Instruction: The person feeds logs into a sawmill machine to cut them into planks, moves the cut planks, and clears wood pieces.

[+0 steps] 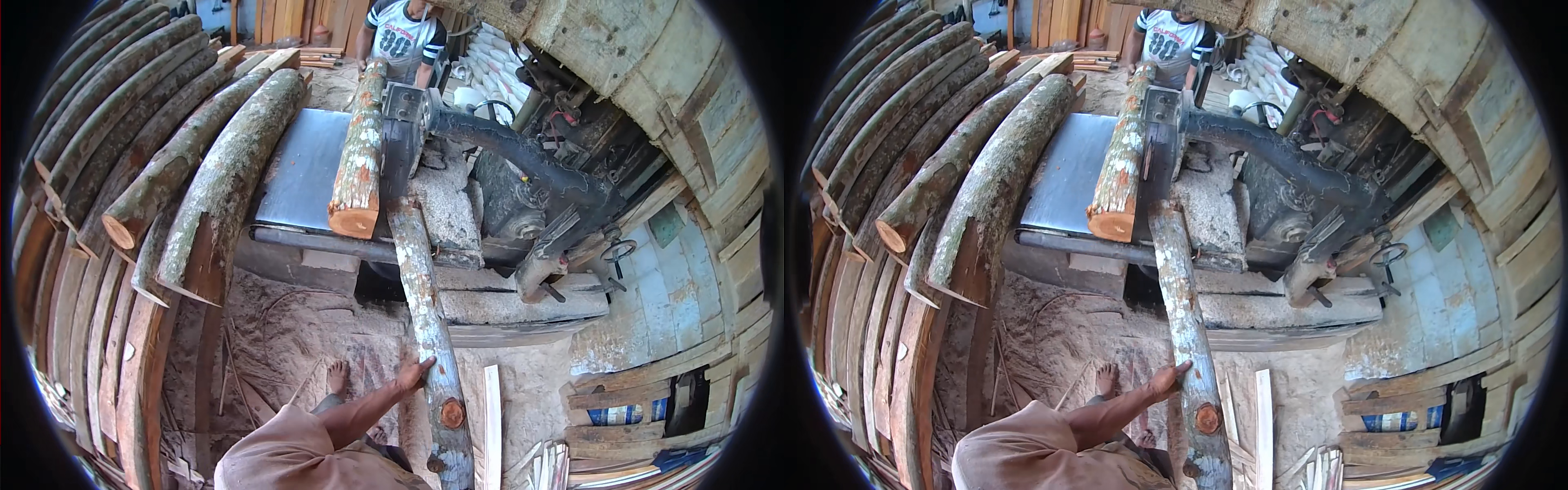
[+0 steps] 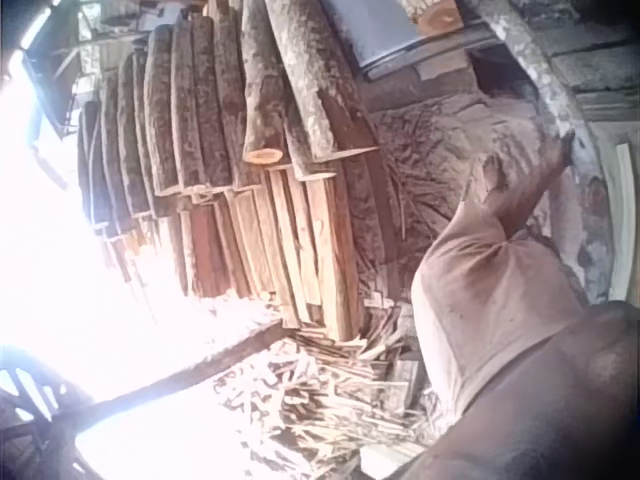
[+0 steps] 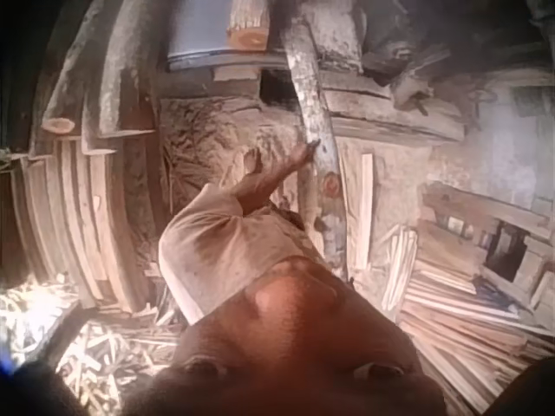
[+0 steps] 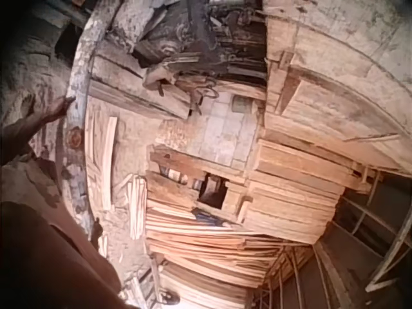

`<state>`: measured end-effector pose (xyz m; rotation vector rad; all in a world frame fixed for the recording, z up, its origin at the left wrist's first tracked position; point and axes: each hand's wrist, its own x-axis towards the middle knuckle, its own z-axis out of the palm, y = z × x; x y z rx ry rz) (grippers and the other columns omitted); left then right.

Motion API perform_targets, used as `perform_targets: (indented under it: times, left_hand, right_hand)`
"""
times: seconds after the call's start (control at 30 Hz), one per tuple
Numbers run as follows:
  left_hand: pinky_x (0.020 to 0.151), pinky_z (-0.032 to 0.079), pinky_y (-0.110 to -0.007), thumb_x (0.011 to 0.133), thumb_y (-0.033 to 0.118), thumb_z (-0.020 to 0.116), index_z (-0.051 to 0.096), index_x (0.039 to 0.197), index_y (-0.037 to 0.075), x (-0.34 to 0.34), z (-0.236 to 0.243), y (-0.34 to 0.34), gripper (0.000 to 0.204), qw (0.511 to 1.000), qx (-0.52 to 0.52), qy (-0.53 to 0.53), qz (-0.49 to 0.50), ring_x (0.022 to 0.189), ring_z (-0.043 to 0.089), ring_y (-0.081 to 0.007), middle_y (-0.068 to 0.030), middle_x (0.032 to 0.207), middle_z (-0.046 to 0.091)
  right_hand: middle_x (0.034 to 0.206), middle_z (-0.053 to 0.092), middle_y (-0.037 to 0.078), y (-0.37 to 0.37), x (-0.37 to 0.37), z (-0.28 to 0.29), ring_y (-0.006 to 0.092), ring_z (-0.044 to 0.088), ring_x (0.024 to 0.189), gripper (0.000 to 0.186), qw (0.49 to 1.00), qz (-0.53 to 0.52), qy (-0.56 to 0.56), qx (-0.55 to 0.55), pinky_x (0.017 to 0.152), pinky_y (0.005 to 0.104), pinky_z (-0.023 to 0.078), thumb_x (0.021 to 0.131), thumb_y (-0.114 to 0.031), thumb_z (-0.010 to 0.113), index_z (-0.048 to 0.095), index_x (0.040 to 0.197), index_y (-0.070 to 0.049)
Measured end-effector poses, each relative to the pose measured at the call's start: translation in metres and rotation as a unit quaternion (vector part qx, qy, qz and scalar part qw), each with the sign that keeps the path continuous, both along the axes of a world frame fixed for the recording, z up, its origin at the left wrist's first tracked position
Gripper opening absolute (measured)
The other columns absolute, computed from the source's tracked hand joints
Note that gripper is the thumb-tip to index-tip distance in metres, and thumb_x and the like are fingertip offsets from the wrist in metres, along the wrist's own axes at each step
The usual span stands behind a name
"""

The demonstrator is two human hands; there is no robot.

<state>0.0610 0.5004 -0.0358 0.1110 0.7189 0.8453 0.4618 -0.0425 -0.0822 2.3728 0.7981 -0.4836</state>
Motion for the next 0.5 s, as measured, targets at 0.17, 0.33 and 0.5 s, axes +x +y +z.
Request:
perform_targets:
  times: [0.17,0.33,0.5]
  left_hand:
    - [0.081,0.047,-0.034,0.087,0.028,0.058,0.050,0.116,0.007,0.003,-0.001,-0.065,0.037,0.999,-0.005,0.028,0.018,0.092,0.057,-0.0166,-0.0054,0.105,0.058]
    - [0.080,0.046,-0.034,0.087,0.028,0.057,0.051,0.114,0.008,0.001,-0.009,-0.105,0.035,0.996,-0.021,0.074,0.040,0.089,0.056,-0.0155,-0.0038,0.102,0.059]
    - [0.073,0.048,-0.033,0.087,0.026,0.058,0.051,0.114,0.005,-0.063,-0.001,-0.091,0.035,0.981,-0.027,0.164,0.103,0.081,0.057,-0.0160,-0.0054,0.096,0.059]
  right_hand:
    - [0.063,0.061,0.007,-0.045,0.071,-0.030,0.0196,0.056,0.050,0.049,0.992,0.113,-0.027,-0.044,0.041,0.0346,0.042,0.093,-0.045,0.031,0.060,0.076,-0.010]
    - [0.058,0.051,0.004,-0.040,0.062,-0.020,0.0152,0.046,0.047,0.031,0.981,0.162,-0.013,0.103,0.041,0.0299,0.038,0.092,-0.039,0.040,0.056,0.099,-0.013]
    - [0.058,0.047,0.003,0.032,0.037,-0.002,0.0128,0.041,0.047,0.040,0.922,0.261,0.089,0.271,0.043,0.0277,0.037,0.091,-0.037,0.047,0.051,0.125,-0.017]
